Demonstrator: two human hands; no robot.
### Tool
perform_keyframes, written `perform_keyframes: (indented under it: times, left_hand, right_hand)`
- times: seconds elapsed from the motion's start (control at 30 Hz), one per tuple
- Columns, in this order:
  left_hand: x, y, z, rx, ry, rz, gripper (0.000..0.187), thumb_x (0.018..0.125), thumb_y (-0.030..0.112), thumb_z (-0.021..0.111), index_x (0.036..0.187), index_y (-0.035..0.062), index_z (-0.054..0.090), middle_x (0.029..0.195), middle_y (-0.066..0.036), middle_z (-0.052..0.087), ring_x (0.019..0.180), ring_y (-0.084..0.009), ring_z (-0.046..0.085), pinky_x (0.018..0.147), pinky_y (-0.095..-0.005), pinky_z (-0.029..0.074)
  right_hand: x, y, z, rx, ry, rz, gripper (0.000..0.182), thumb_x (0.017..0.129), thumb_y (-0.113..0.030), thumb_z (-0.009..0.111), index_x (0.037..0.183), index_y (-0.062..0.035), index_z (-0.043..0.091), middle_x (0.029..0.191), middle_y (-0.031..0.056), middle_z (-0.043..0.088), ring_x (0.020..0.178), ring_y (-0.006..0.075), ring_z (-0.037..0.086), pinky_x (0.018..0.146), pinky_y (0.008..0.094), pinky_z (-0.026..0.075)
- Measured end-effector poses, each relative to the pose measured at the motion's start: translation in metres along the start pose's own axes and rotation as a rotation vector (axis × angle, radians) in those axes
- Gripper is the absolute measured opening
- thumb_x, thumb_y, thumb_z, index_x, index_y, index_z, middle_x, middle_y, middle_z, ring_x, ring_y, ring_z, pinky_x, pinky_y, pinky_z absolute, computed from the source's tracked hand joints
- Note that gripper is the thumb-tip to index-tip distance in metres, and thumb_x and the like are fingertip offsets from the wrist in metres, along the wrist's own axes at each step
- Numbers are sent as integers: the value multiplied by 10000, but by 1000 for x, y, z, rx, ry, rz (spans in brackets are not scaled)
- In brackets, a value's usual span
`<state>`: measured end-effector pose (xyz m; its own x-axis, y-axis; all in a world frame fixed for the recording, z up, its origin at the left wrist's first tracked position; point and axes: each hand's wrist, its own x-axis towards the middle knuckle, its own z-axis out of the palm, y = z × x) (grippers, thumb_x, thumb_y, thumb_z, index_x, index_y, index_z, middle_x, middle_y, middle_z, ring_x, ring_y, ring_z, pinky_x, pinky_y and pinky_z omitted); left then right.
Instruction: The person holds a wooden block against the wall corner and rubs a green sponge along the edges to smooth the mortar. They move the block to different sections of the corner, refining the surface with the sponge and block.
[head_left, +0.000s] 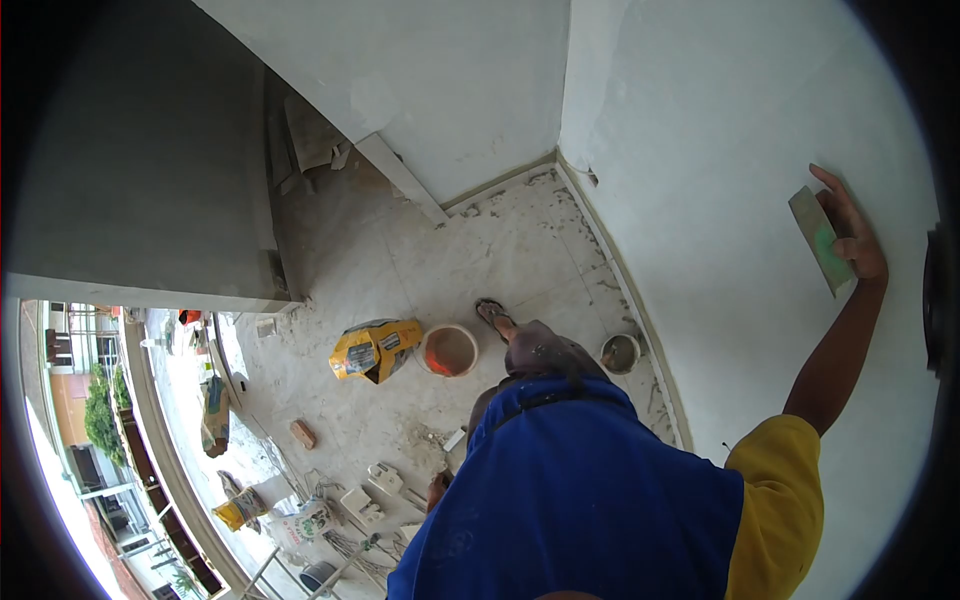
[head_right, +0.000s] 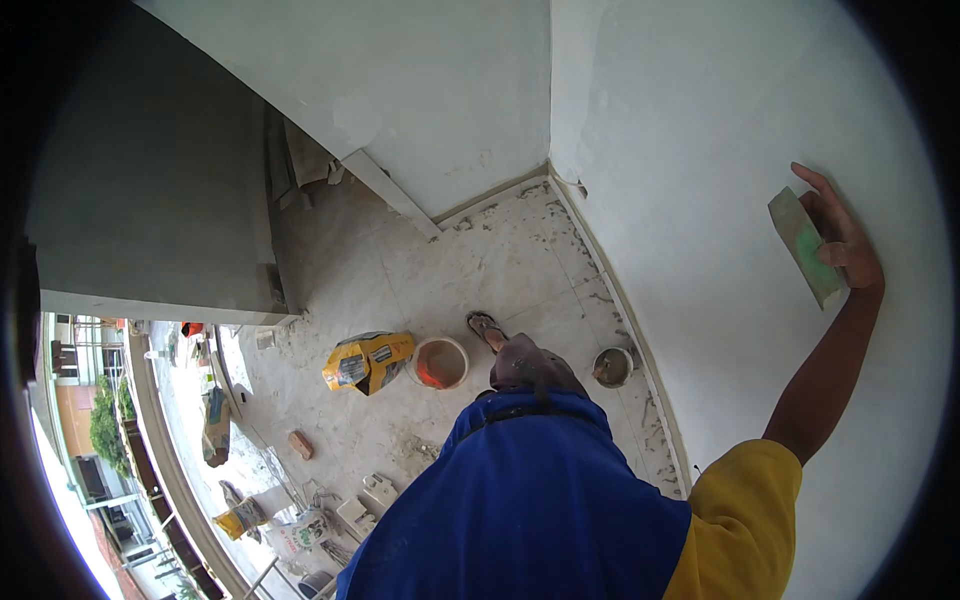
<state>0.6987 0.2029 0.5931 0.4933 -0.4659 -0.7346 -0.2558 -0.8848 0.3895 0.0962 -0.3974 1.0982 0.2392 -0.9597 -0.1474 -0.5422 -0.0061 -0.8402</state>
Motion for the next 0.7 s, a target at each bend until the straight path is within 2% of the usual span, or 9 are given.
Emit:
perform_keyframes:
  times: [0.03, 0.17, 0.27, 0.33, 0.43, 0.53, 0.6, 0.67, 0.7]
  left_hand:
    - [14, 0, -3, -376, -21, -86, 582, 966, 470, 473, 1160, -63, 601, 1063, -203, 667, 961, -292, 625, 844, -390, 476]
    - [53, 48, -28, -366, -2, -246, 583, 968, 475, 467, 1157, -60, 604, 1060, -202, 665, 972, -295, 618, 862, -383, 467]
    - [81, 125, -55, -344, 14, -344, 584, 970, 478, 462, 1155, -57, 606, 1057, -200, 663, 979, -296, 613, 875, -378, 460]
    - [87, 225, -81, -159, 40, -144, 599, 971, 486, 455, 1146, -67, 605, 1063, -220, 656, 998, -332, 609, 884, -402, 455]
    - [141, 290, -92, 130, 45, 16, 630, 972, 498, 449, 1168, -86, 584, 1119, -265, 629, 1052, -383, 593, 910, -431, 444]
    - [192, 350, -91, 105, 164, 219, 641, 969, 487, 470, 1236, -93, 535, 1145, -312, 600, 1130, -426, 558, 949, -453, 422]
    - [230, 396, -94, 53, 197, 285, 609, 965, 482, 490, 1218, -69, 547, 1118, -287, 621, 1097, -431, 571, 930, -457, 426]
    - [200, 493, -98, 16, 244, 283, 560, 968, 485, 494, 1122, -49, 567, 1023, -231, 640, 972, -382, 592, 879, -446, 438]
    - [212, 518, -97, -61, 239, 381, 516, 977, 469, 491, 1046, -37, 560, 945, -178, 620, 888, -315, 564, 828, -420, 440]
  right_hand:
    - [1, 1, 0, -4, -8, 5, 1145, 419, -460, 648, 1466, -95, 360, 893, 33, 471, 840, 198, 505, 792, 286, 372]
    - [2, -2, -4, -42, -43, 54, 1149, 399, -470, 648, 1452, -97, 378, 903, 29, 464, 875, 204, 517, 827, 288, 370]
    - [4, 5, -9, -57, -38, 70, 1165, 368, -467, 663, 1441, -100, 393, 913, 23, 462, 902, 210, 518, 856, 302, 368]
    - [6, 10, -16, -50, -26, 101, 1173, 357, -454, 674, 1440, -101, 395, 923, 23, 465, 909, 212, 517, 867, 310, 367]
    - [4, 16, -18, -43, -31, 115, 1190, 336, -426, 699, 1438, -94, 396, 942, 24, 472, 920, 212, 514, 890, 319, 362]
    - [3, 20, -22, -13, -34, 118, 1206, 325, -410, 723, 1434, -71, 394, 958, 28, 482, 915, 203, 509, 893, 316, 356]
    - [4, 22, -21, 22, -40, 122, 1213, 322, -407, 733, 1432, -55, 392, 965, 30, 487, 907, 198, 505, 885, 312, 353]
    - [2, 27, -21, 38, 0, 100, 1219, 311, -408, 740, 1418, -26, 401, 961, 31, 494, 881, 187, 495, 857, 301, 349]
    - [2, 28, -22, 45, 2, 107, 1219, 311, -408, 740, 1418, -26, 401, 961, 31, 494, 881, 187, 495, 857, 301, 349]
